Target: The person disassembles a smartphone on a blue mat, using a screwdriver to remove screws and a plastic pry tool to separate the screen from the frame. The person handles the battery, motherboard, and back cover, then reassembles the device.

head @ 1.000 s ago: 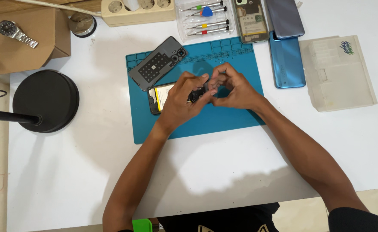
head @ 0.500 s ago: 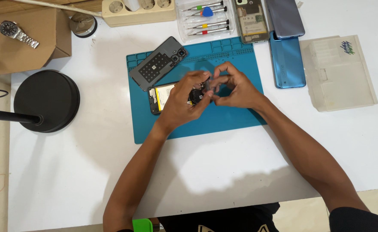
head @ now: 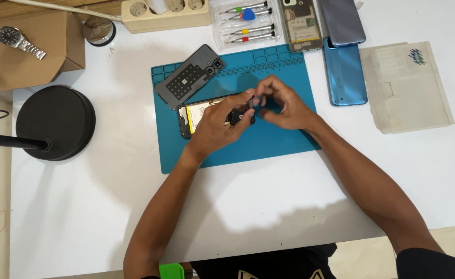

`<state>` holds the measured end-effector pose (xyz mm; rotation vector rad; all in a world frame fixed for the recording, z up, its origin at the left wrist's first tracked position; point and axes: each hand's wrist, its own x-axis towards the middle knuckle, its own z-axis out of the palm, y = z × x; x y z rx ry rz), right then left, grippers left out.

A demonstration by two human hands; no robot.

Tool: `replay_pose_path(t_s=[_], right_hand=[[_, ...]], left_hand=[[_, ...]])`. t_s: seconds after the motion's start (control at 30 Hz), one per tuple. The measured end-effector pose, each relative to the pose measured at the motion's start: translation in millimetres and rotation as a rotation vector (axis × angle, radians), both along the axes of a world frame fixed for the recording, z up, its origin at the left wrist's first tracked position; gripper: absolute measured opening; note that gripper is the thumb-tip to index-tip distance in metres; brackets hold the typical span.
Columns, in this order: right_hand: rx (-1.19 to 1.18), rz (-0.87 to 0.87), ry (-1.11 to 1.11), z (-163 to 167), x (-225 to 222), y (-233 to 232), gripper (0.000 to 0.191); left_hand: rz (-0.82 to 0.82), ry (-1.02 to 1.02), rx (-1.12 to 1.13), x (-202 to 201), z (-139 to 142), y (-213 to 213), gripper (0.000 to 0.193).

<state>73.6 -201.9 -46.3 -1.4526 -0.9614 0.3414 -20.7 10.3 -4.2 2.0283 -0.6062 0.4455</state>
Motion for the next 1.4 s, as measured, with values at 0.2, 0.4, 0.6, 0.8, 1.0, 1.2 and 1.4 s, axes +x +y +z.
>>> replay_pose_path(t_s=[0.2,0.4,0.6,0.8,1.0,1.2,1.4], right_hand=[[0.083,-0.103,0.156,-7,12,-3,0.036],[0.094,-0.101,0.123,-7,11,-2,0.031],[0.068,-0.12,0.029,-6,10,0,0.028],[-0.022,-0.144,-0.057,-6,9,-1,0.025],[-0.044,-0.165,-0.066,-5,8,-1,0.023],[-0.037,-0.158,-0.057,-7,9,-1,0.023],[-0.04,-0.141,-0.046,-6,9,-1,0.025]], left_hand=[[0.092,-0.111,0.01,1,-3,-2,0.058],[-0.071,0.173,-0.058,-1,2,0,0.062],[0.108,0.177,-0.233,5,-13,-2,0.075],[0.13,0.321,-0.529,11,-22,4,0.079],[0.054,0.32,-0.36,9,-21,8,0.08],[0.057,0.329,-0.418,10,-21,7,0.082],[0.069,0.354,-0.427,11,-23,9,0.081]])
